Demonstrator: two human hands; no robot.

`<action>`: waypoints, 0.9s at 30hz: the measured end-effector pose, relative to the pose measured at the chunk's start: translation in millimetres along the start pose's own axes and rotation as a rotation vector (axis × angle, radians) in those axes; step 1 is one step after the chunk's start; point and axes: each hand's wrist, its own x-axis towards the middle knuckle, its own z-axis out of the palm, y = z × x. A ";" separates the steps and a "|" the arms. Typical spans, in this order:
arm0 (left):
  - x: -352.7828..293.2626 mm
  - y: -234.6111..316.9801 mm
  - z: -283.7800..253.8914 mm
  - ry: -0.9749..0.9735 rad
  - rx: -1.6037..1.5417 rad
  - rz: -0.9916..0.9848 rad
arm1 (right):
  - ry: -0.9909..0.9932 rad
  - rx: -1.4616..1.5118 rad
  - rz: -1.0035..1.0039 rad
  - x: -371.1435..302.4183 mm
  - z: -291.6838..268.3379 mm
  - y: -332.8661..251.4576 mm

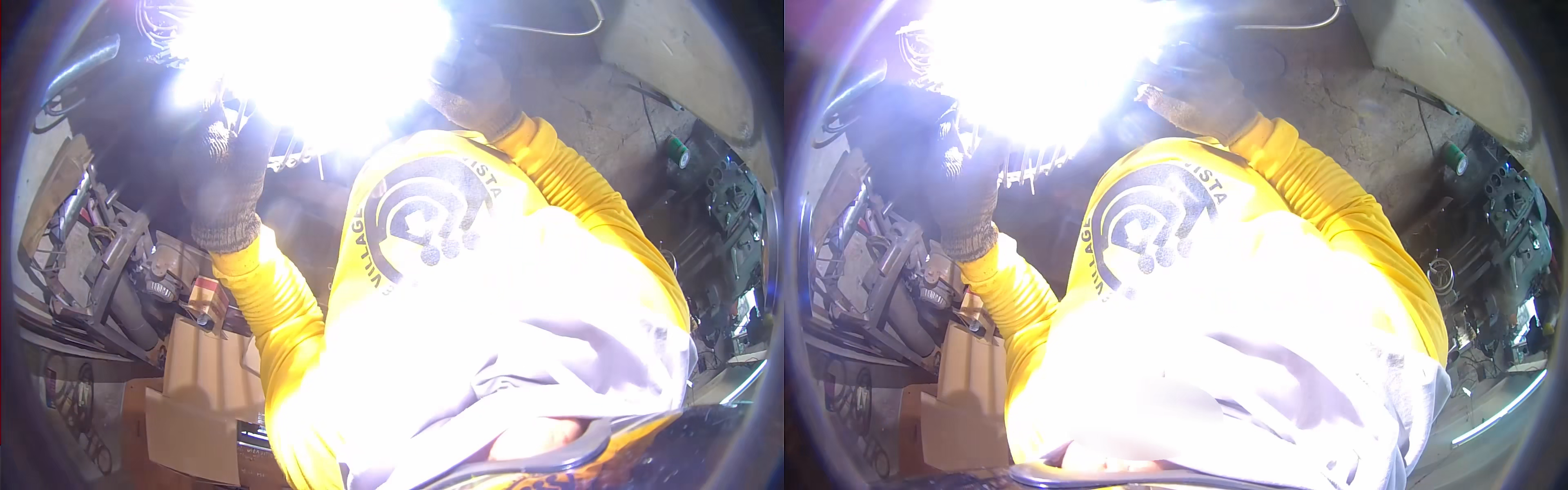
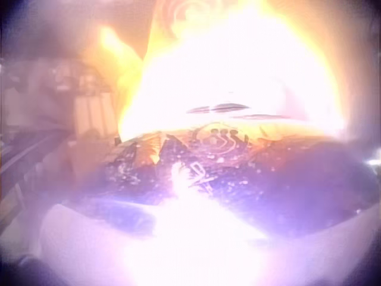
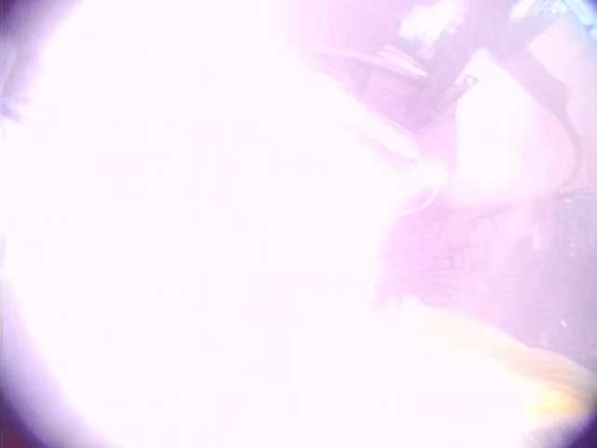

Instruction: The person welds a wire grid structure to a metal base using a welding torch while holding the pieces together by hand.

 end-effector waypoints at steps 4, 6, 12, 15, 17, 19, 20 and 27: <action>2.4 -3.5 2.5 0.083 0.057 0.085 | 0.084 -0.033 -0.013 -4.2 3.2 -0.1; 1.3 -4.0 -5.2 0.108 0.124 0.112 | -0.009 0.283 0.198 3.8 -5.7 -9.6; 2.2 -2.8 -6.3 0.042 0.171 0.143 | -0.037 0.070 0.010 6.9 -19.4 -9.5; 4.3 3.2 -7.2 -0.034 0.090 0.055 | -0.006 0.641 0.351 8.0 -16.1 -19.4; 6.2 10.7 -5.7 -0.051 0.030 0.014 | -0.035 0.499 0.313 13.0 -24.0 -26.3; 6.4 5.3 -3.1 0.003 0.116 0.136 | -0.009 0.299 0.146 22.1 -32.5 -27.5; 7.2 3.9 -2.5 0.054 0.201 0.264 | 0.020 0.298 0.103 19.5 -30.7 -24.6; 11.7 20.1 -10.2 -0.081 -0.051 -0.106 | -0.284 0.251 0.486 -10.9 -16.6 -21.6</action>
